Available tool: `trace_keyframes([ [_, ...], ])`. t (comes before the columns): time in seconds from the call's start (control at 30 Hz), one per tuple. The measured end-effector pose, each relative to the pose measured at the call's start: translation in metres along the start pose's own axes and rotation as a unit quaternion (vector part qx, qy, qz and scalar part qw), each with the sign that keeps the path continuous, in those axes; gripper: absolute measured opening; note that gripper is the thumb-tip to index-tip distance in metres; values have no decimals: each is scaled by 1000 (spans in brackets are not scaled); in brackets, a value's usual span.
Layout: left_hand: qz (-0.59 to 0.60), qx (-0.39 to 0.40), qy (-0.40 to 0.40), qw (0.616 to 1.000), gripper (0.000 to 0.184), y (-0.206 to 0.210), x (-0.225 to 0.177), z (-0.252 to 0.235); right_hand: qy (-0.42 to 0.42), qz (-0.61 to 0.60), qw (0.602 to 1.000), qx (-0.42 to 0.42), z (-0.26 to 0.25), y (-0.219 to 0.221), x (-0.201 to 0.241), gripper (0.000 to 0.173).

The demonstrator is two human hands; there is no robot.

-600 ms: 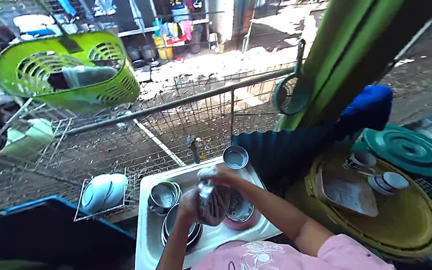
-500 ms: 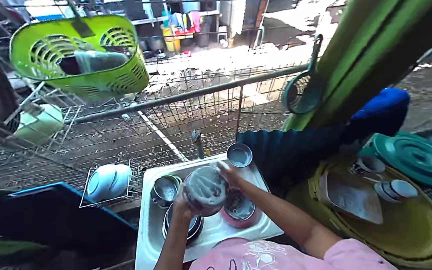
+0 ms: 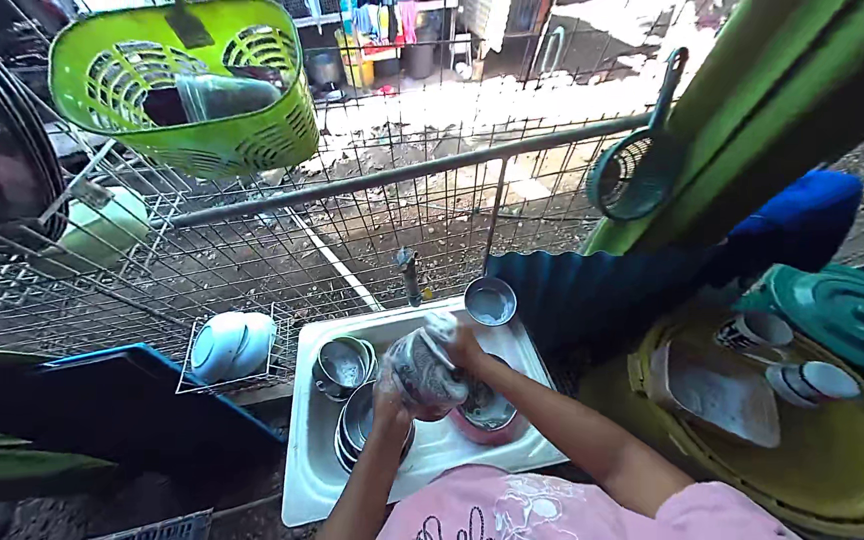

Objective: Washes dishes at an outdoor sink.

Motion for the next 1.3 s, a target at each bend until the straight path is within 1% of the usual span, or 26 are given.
trace_keyframes([
  [0.07, 7, -17, 1, 1000, 50, -13, 0, -14, -16, 14, 1000, 14, 31, 12, -1, 60],
  [0.13, -17, -20, -12, 1000, 50, -15, 2, -18, -64, 51, 996, 42, 63, 39, 19, 66],
  [0.2, -61, 9, -27, 998, 48, -6, 4, -12, -149, 73, 986, 24, 62, 46, 39, 69],
  [0.23, -79, 39, -28, 996, 47, -1, 4, -8, -156, 47, 986, 24, 50, 39, 41, 69],
  [0.27, -99, 59, -35, 993, 45, 3, 2, -5, -137, 17, 990, 22, 34, 27, 34, 65],
  [0.33, -141, 102, -45, 984, 46, 2, -5, 0, -53, -80, 995, 28, 10, 2, 12, 47],
  [0.4, -147, 106, -20, 983, 44, -4, -12, -4, 73, -256, 963, 31, 11, -9, -10, 42],
  [0.47, -123, 74, 58, 988, 40, -10, -15, -17, 100, -349, 931, -41, 21, -17, -21, 40],
  [0.5, -113, 49, 98, 988, 39, -13, -13, -24, 86, -366, 922, -95, 24, -22, -23, 34],
  [0.53, -109, 24, 109, 988, 39, -14, -9, -30, 60, -365, 917, -148, 25, -26, -20, 31],
  [0.57, -116, 19, 90, 989, 45, -13, -3, -35, 37, -352, 915, -193, 25, -31, -15, 32],
  [0.63, -162, 94, -25, 982, 69, -6, 16, -40, 1, -282, 931, -232, 28, -36, -1, 40],
  [0.7, -162, 230, -148, 948, 95, 2, 39, -40, -87, -141, 963, -212, 34, -38, 14, 35],
  [0.73, -139, 286, -181, 931, 93, 6, 47, -40, -135, -80, 970, -186, 35, -39, 17, 34],
  [0.77, -108, 318, -194, 922, 80, 9, 51, -41, -145, -60, 977, -147, 31, -40, 16, 33],
  [0.8, -74, 326, -194, 922, 66, 9, 54, -46, -106, -83, 986, -94, 22, -41, 10, 30],
  [0.87, -70, 257, -159, 951, 40, 5, 57, -60, 28, -166, 986, -19, -1, -38, -6, 27],
  [0.9, -96, 202, -133, 966, 29, 2, 57, -66, 87, -181, 980, -15, -10, -32, -11, 29],
  [0.93, -124, 160, -109, 973, 30, 1, 56, -70, 134, -157, 978, -16, -16, -22, -14, 33],
  [0.97, -150, 136, -84, 976, 39, 3, 55, -73, 154, -92, 984, -1, -20, -5, -15, 38],
  [1.03, -187, 112, -28, 976, 51, 11, 56, -76, 114, 70, 988, 76, -20, 42, -17, 43],
  [1.07, -192, 92, 6, 977, 50, 12, 52, -76, 88, 102, 985, 108, -13, 64, -18, 48],
  [1.13, -192, 43, 81, 977, 48, 2, 37, -75, 61, 82, 982, 157, 3, 84, -20, 48],
  [1.17, -193, 23, 98, 976, 50, -7, 30, -78, 58, 102, 973, 200, 9, 83, -23, 43],
  [1.23, -190, 8, 105, 976, 51, -23, 17, -78, 78, 208, 936, 274, 11, 65, -26, 34],
  [1.3, -186, 18, 82, 979, 51, -21, 28, -71, 49, 284, 925, 246, -3, 42, -28, 32],
])
Point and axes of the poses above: each hand's wrist, its own z-axis away from the middle knuckle, its own y-axis out of the palm, x = y × z, the point moved 7 cm from there along -z, towards the middle knuckle, and after that the axes turned 15 degrees about -z, right-handed, at the moved point
